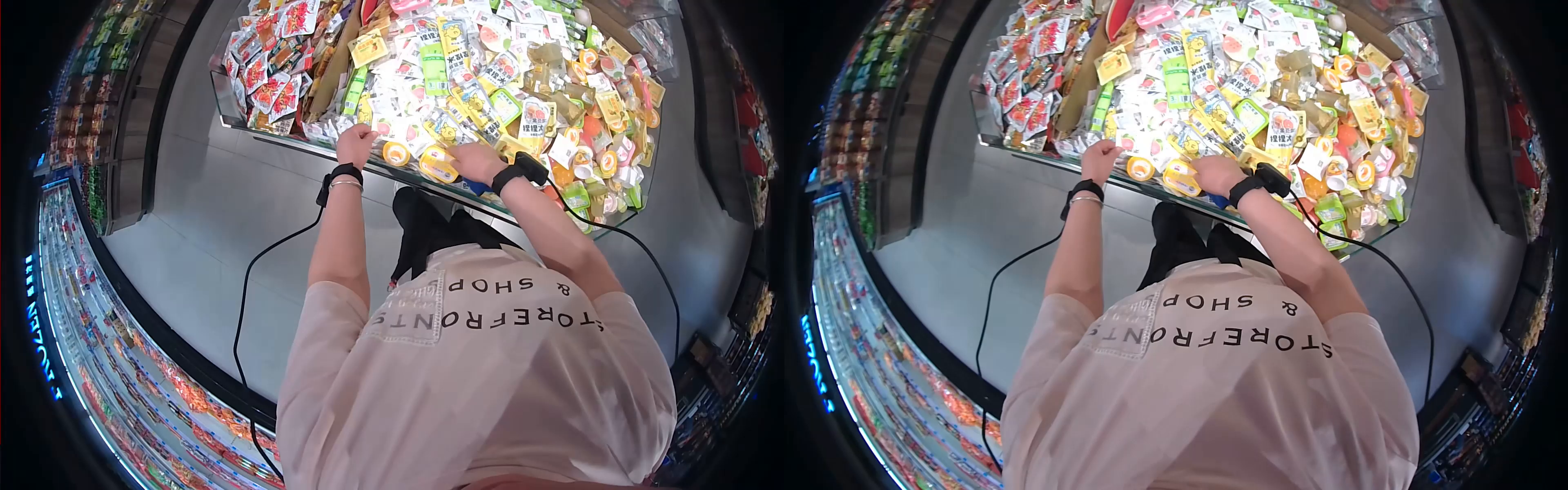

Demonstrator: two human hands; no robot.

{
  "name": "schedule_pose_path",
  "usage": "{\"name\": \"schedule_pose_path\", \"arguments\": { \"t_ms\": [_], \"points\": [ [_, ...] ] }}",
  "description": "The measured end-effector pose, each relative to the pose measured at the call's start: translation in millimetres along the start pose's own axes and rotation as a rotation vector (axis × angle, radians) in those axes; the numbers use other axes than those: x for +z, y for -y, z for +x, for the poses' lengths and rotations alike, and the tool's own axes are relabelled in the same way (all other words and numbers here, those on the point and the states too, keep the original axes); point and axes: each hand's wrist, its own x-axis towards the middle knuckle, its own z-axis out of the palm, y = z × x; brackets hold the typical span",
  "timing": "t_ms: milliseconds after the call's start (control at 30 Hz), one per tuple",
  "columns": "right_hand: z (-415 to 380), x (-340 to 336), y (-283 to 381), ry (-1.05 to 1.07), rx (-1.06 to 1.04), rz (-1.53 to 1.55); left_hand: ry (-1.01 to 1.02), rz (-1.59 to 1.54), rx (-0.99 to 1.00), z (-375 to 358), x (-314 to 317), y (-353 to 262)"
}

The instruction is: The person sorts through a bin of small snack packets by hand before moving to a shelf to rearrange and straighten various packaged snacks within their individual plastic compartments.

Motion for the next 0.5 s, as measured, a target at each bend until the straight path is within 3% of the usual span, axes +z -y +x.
{"name": "schedule_pose_path", "arguments": {
  "t_ms": [67,167,233,267,300,400,500],
  "points": [
    [-5,1,16,-0.125,0.138,-0.007,-0.001,0.037,-0.043,-1,5,-8],
    [-13,5,26,-0.158,0.185,-0.142,-0.039,0.064,-0.093,-10,13,-17],
    [-15,8,25,-0.200,0.179,-0.173,-0.344,0.111,0.052,-23,18,-23],
    [-17,9,24,-0.211,0.182,-0.152,-0.363,0.112,0.033,-29,16,-24],
    [-19,8,22,-0.225,0.188,-0.131,-0.351,0.125,-0.037,-37,15,-28],
    [-22,3,21,-0.236,0.168,-0.101,-0.052,0.310,-0.038,-62,8,-54],
    [-34,5,20,-0.312,0.126,-0.043,-0.200,0.547,0.038,-60,27,-43]
  ]
}}
